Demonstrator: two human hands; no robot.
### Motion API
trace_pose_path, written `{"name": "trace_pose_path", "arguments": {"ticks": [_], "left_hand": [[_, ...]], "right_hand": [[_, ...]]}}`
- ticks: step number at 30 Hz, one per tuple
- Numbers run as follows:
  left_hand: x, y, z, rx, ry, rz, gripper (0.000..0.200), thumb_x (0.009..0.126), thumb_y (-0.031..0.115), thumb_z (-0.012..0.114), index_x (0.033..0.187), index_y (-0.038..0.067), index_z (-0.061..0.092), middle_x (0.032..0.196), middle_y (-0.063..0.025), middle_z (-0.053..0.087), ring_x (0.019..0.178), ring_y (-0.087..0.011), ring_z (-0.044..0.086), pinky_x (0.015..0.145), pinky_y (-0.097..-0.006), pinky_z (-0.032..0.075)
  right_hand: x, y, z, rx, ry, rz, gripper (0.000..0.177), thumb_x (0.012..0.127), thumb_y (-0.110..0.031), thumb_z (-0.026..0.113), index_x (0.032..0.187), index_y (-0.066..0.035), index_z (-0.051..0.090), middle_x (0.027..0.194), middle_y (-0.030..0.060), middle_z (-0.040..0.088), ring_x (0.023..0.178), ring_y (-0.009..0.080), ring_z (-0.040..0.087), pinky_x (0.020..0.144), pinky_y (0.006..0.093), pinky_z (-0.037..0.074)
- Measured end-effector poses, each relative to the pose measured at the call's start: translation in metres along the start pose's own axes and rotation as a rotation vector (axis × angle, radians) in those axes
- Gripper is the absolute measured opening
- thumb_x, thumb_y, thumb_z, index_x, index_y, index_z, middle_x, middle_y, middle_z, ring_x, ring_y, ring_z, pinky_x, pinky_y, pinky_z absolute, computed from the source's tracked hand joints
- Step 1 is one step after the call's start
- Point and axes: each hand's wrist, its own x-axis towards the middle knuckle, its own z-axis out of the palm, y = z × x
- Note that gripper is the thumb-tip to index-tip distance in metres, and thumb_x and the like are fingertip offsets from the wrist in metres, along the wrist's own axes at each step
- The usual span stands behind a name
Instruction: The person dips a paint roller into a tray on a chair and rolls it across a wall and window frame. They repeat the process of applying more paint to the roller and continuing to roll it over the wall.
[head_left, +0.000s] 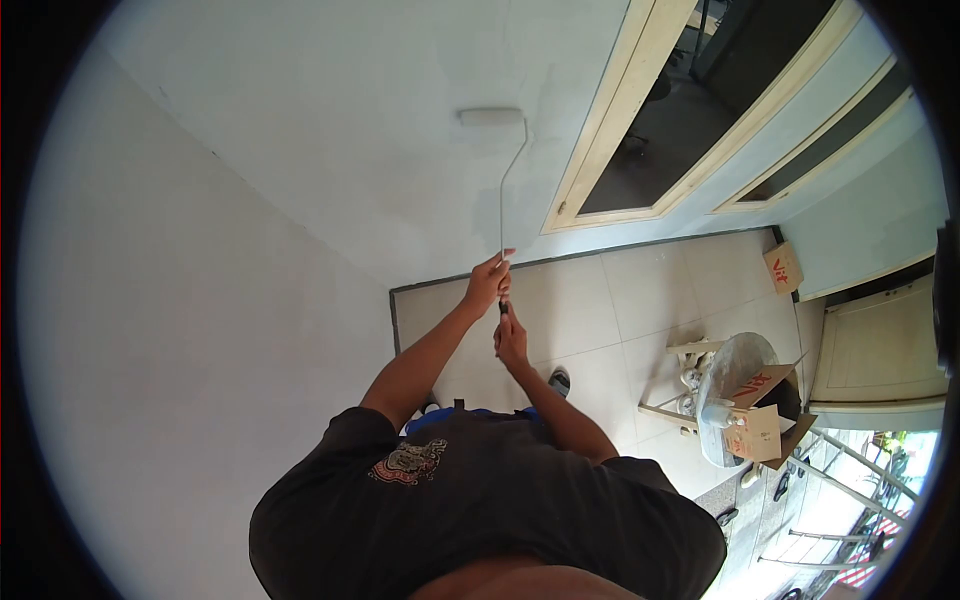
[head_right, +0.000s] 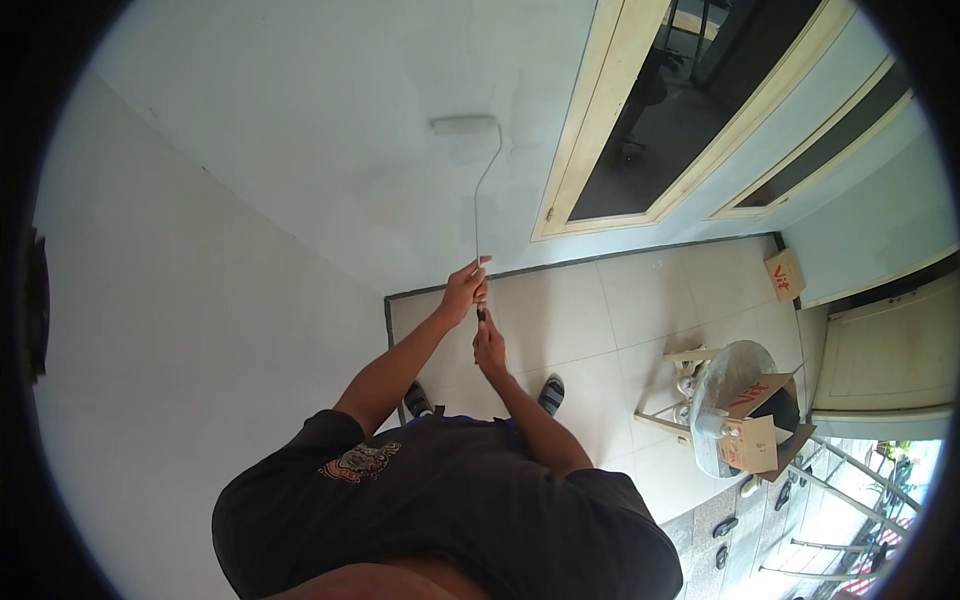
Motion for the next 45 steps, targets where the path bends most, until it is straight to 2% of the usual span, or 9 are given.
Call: {"name": "trace_pose_path", "arguments": {"ticks": [8, 11, 18, 22, 28, 31, 38, 41, 45], "left_hand": [[0.058, 0.183, 0.084, -0.01, -0.249, 0.352, 0.039, 0.103, 0.02, 0.044, 0.138, 0.003, 0.044, 0.06, 0.0008, 0.037, 0.052, -0.0087, 0.036, 0.048, -0.0259, 0.038], [0.06, 0.192, 0.097, -0.048, -0.237, 0.387, 0.036, 0.102, 0.018, 0.045, 0.135, 0.004, 0.048, 0.059, 0.0012, 0.036, 0.051, -0.0086, 0.036, 0.045, -0.0256, 0.038], [0.001, -0.018, 0.029, -0.061, 0.023, -0.063, 0.037, 0.101, 0.024, 0.049, 0.136, 0.011, 0.049, 0.058, 0.0031, 0.035, 0.048, -0.007, 0.034, 0.044, -0.0243, 0.034], [0.006, -0.023, 0.037, -0.018, 0.102, -0.01, 0.035, 0.101, 0.021, 0.05, 0.134, 0.009, 0.052, 0.055, 0.0033, 0.036, 0.044, -0.0061, 0.033, 0.04, -0.0235, 0.034], [0.061, 0.115, 0.094, -0.01, -0.14, 0.294, 0.037, 0.102, 0.022, 0.048, 0.135, 0.006, 0.048, 0.057, 0.0012, 0.038, 0.049, -0.0085, 0.038, 0.046, -0.0254, 0.038], [0.073, 0.132, 0.107, -0.079, -0.174, 0.38, 0.033, 0.101, 0.019, 0.048, 0.132, 0.007, 0.051, 0.055, 0.0011, 0.038, 0.045, -0.0079, 0.037, 0.043, -0.0255, 0.039], [0.034, -0.058, 0.058, -0.047, -0.014, 0.047, 0.034, 0.101, 0.024, 0.049, 0.128, 0.005, 0.052, 0.055, -0.0005, 0.044, 0.044, -0.0103, 0.044, 0.041, -0.0287, 0.043], [0.021, -0.121, 0.047, -0.024, 0.092, -0.087, 0.035, 0.101, 0.025, 0.049, 0.13, 0.005, 0.052, 0.056, -0.0011, 0.046, 0.044, -0.0111, 0.046, 0.041, -0.0295, 0.044], [0.019, -0.12, 0.067, -0.059, 0.165, -0.118, 0.035, 0.101, 0.025, 0.049, 0.131, 0.006, 0.052, 0.056, -0.0008, 0.045, 0.044, -0.0107, 0.045, 0.04, -0.0291, 0.043]], "right_hand": [[0.072, -0.202, -0.03, -0.092, 0.019, -0.328, 0.049, 0.105, -0.032, 0.032, 0.148, -0.009, 0.034, 0.054, -0.0018, 0.042, 0.04, 0.005, 0.037, 0.037, 0.0214, 0.036], [0.08, -0.206, -0.037, -0.089, 0.022, -0.375, 0.05, 0.105, -0.033, 0.032, 0.148, -0.008, 0.033, 0.054, -0.0016, 0.042, 0.04, 0.0049, 0.037, 0.037, 0.0215, 0.036], [-0.015, -0.011, -0.029, -0.033, 0.015, 0.035, 0.051, 0.104, -0.035, 0.035, 0.148, -0.01, 0.033, 0.047, -0.0025, 0.04, 0.034, 0.0064, 0.037, 0.033, 0.0236, 0.035], [-0.014, -0.02, -0.034, -0.054, 0.035, 0.005, 0.05, 0.104, -0.033, 0.039, 0.147, -0.01, 0.035, 0.052, -0.0023, 0.042, 0.039, 0.0058, 0.04, 0.035, 0.0233, 0.038], [0.063, -0.145, -0.057, -0.063, 0.053, -0.269, 0.046, 0.104, -0.027, 0.036, 0.147, -0.009, 0.035, 0.057, -0.0024, 0.041, 0.042, 0.005, 0.039, 0.038, 0.0222, 0.038], [0.074, -0.165, -0.069, -0.082, 0.04, -0.342, 0.047, 0.104, -0.027, 0.036, 0.147, -0.008, 0.035, 0.057, -0.0026, 0.041, 0.043, 0.0052, 0.039, 0.038, 0.0223, 0.038], [-0.004, -0.001, -0.087, -0.24, 0.078, 0.026, 0.047, 0.102, -0.03, 0.04, 0.147, -0.018, 0.037, 0.056, -0.0022, 0.042, 0.042, 0.0063, 0.041, 0.037, 0.0243, 0.039], [-0.026, 0.06, -0.099, -0.345, 0.094, -0.013, 0.046, 0.102, -0.028, 0.042, 0.147, -0.018, 0.038, 0.057, -0.0027, 0.042, 0.043, 0.0064, 0.04, 0.039, 0.0254, 0.038], [-0.041, 0.016, -0.106, -0.327, 0.071, 0.093, 0.045, 0.101, -0.026, 0.043, 0.146, -0.017, 0.04, 0.059, -0.0027, 0.042, 0.046, 0.006, 0.04, 0.041, 0.0256, 0.038]]}}
